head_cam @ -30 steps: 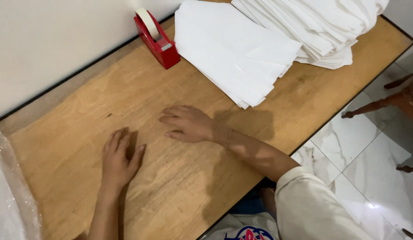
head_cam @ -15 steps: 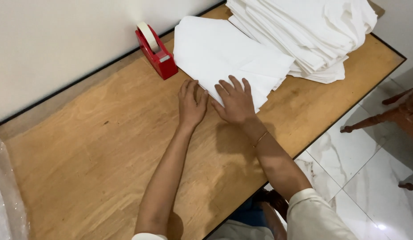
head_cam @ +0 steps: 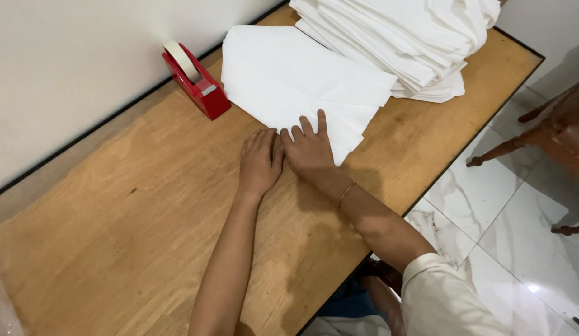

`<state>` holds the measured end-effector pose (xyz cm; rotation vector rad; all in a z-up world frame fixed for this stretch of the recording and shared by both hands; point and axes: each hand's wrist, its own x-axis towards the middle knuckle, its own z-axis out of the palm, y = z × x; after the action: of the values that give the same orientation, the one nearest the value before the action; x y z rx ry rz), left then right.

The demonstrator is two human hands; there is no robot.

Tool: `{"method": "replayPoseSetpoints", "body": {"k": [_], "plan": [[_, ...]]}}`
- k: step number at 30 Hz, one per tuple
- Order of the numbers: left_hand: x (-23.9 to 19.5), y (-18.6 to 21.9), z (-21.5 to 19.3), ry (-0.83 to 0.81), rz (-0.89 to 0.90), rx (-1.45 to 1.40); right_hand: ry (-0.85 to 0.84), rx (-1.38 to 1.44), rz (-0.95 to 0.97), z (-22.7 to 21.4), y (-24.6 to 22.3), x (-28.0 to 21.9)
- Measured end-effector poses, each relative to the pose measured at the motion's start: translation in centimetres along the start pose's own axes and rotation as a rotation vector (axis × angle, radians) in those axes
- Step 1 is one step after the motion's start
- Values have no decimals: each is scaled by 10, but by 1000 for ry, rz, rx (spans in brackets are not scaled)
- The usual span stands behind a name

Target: The person wraps a stack of white items in bubble wrap and secures it with tape. Then, the person folds white tote bags and stacks them on the table.

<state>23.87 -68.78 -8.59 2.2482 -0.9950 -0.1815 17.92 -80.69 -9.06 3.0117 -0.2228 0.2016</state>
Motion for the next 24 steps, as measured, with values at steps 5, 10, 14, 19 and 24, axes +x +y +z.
{"method": "replayPoseSetpoints", "body": {"k": [5,10,14,19,24], "plan": [[-4,10,-9,-8,36,-39,-5,-20,-1,3,4,3],[-11,14,-10,21,67,-89,53,-23,-9,10,7,3],[-10,12,-8,108,144,-110,160,21,6,-4,7,-2],[-11,4,-3,100,95,-135,214,100,33,-9,8,-2],[-14,12,-6,22,109,-22,284,92,44,0,14,1]]}}
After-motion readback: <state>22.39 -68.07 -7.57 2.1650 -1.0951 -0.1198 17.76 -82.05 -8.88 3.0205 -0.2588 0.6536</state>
